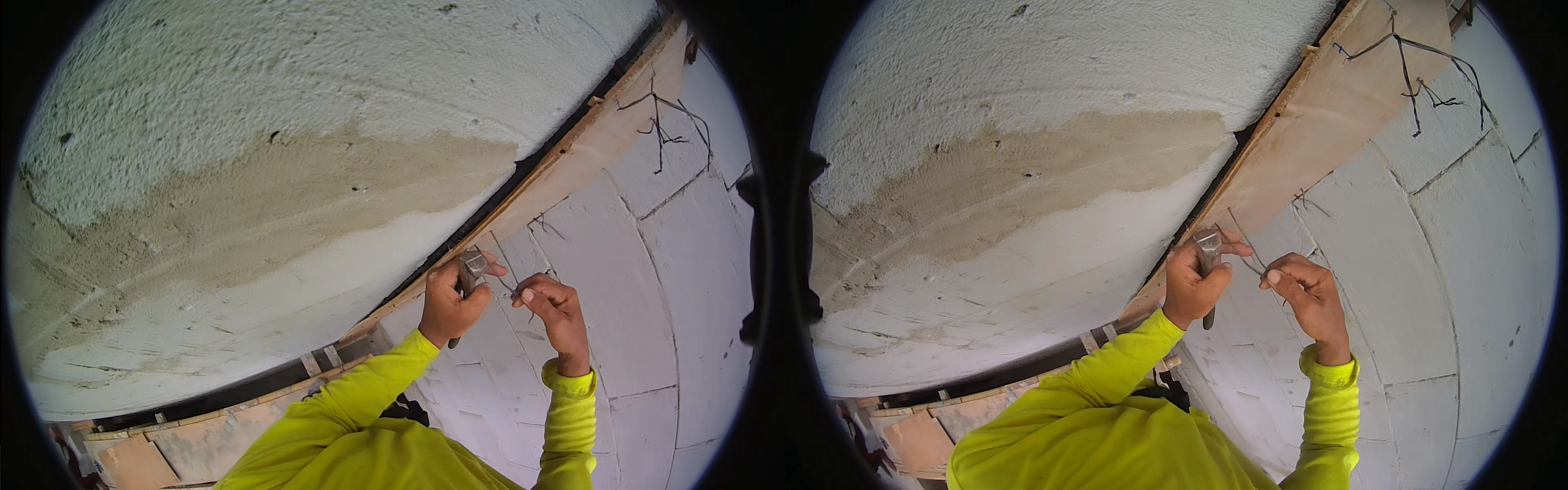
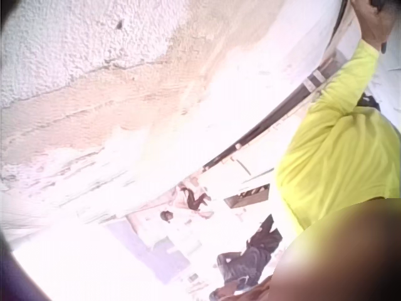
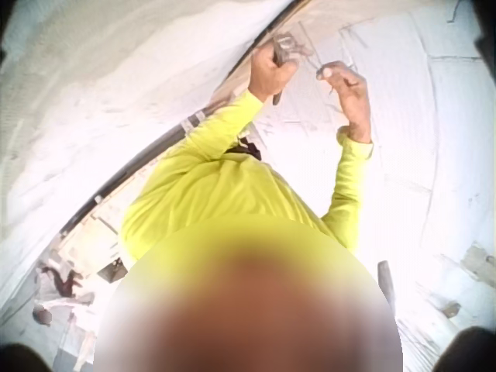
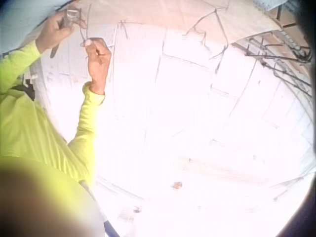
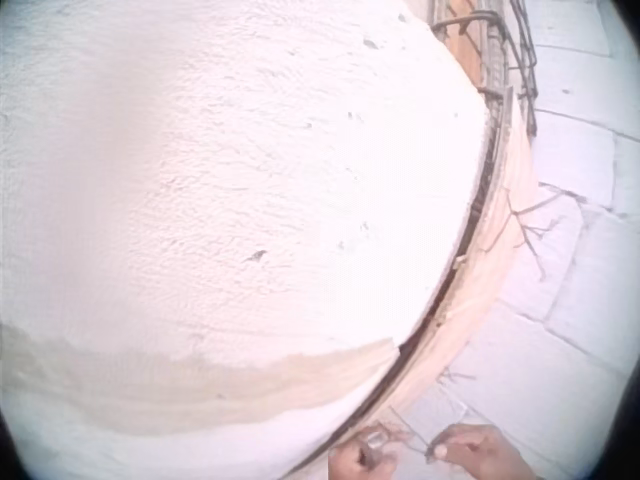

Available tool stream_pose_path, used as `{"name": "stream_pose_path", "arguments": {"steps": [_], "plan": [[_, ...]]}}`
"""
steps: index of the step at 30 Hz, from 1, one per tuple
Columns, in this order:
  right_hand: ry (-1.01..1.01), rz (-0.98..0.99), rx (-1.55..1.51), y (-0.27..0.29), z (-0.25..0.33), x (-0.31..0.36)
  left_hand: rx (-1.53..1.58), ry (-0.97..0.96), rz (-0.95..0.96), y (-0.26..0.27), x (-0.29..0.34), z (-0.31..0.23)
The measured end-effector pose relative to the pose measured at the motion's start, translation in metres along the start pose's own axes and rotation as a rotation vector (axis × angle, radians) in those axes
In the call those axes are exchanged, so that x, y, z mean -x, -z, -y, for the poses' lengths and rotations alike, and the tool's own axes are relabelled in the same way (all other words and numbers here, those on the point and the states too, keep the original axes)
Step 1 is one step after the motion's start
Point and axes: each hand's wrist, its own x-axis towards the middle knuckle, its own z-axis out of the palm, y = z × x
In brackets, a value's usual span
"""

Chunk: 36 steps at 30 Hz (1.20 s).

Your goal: The person secures a large wooden board to a white block wall using wire ties and pliers. They repeatedly twist and tighten the wires at multiple points along the board's edge to hold it in place against the wall.

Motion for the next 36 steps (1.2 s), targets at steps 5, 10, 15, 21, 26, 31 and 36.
{"name": "stream_pose_path", "arguments": {"steps": [5,10,15,21,26,31,36], "plan": [[-0.004,0.088,-0.243,0.016,-0.011,-0.019,0.427,0.430,0.078,0.008,0.005,-0.009],[-0.009,-0.152,-0.409,-0.001,-0.011,0.004,0.525,0.418,0.098,0.013,0.004,-0.010],[0.697,-0.507,0.458,-0.021,0.013,0.037,0.472,0.507,0.100,0.012,0.000,-0.015],[0.611,-0.302,0.907,-0.046,0.026,0.036,0.563,0.515,0.113,0.008,0.001,-0.020],[0.548,-0.364,0.870,-0.049,0.028,0.035,0.683,0.563,0.167,0.012,0.000,-0.020],[0.535,-0.210,0.798,-0.045,0.043,0.039,0.907,0.612,0.201,0.013,0.002,-0.026],[0.486,-0.118,0.601,-0.050,0.057,0.031,1.026,0.663,0.184,0.009,0.011,-0.031]]}}
